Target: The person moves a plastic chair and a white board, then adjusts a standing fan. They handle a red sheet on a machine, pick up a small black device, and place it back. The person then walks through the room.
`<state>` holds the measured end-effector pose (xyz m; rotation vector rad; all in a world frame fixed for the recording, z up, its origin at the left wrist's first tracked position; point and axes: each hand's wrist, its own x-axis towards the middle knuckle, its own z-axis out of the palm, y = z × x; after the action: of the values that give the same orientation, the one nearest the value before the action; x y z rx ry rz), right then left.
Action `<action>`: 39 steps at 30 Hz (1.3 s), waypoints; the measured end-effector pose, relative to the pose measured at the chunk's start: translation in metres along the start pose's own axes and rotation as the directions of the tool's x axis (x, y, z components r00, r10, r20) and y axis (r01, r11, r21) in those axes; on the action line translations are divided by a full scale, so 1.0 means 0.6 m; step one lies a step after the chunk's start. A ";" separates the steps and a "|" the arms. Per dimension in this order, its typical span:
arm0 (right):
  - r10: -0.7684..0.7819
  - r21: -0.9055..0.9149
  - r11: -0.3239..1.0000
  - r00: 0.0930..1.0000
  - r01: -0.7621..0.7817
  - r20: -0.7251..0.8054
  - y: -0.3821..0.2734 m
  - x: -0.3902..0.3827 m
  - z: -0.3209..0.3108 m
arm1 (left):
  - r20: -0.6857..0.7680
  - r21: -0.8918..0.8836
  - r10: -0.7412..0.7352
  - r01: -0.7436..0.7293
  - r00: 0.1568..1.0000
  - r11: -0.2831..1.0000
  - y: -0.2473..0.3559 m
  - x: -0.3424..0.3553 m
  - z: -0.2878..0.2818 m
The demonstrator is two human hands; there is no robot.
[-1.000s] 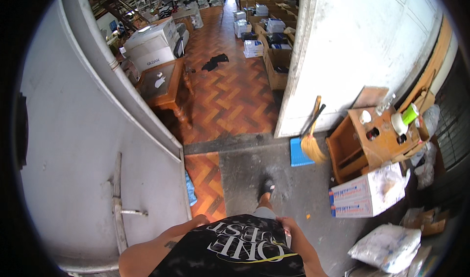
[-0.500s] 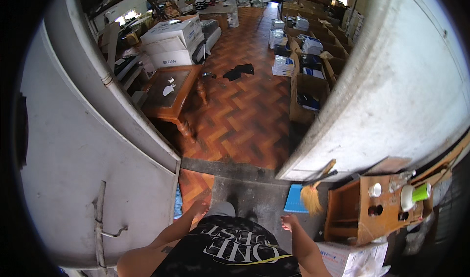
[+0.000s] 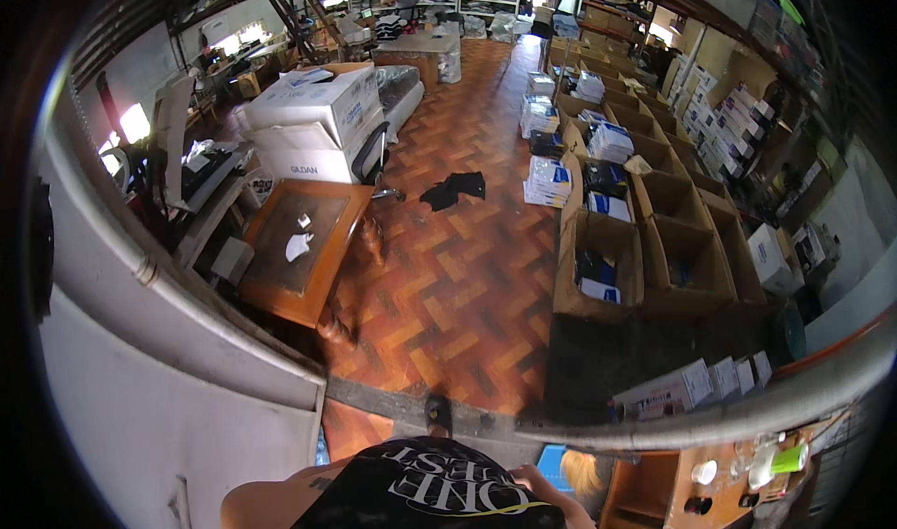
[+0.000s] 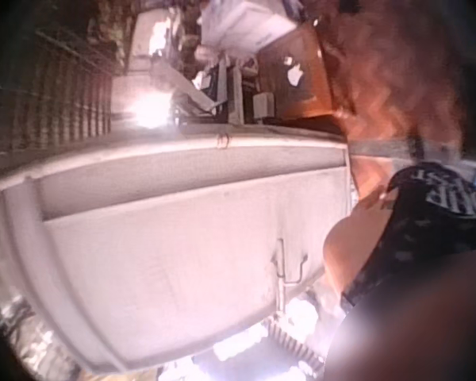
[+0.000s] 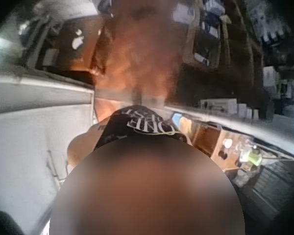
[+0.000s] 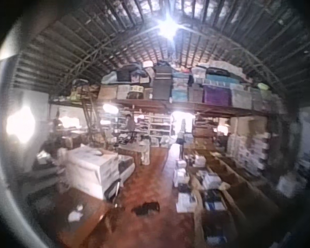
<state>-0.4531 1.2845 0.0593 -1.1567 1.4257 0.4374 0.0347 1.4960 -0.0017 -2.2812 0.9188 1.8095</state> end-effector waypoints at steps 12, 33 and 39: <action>-0.124 0.515 0.838 0.982 0.181 -0.143 -0.488 0.178 -0.260 | -0.438 0.044 0.473 -0.508 0.764 0.860 0.485 0.202 -0.592; -0.087 0.324 0.939 0.990 0.118 -0.109 -1.176 0.620 -0.831 | -0.198 -0.379 0.077 -0.149 0.977 0.913 0.610 0.469 -0.913; -0.332 0.056 0.939 0.937 0.339 -0.105 -1.494 0.769 -0.782 | -0.160 -0.309 0.062 -0.110 0.985 0.945 0.670 0.615 -1.162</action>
<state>0.1229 0.3333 0.0711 -1.3446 1.2785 0.0895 0.4748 0.7277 -0.0153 -2.6373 0.8086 1.9724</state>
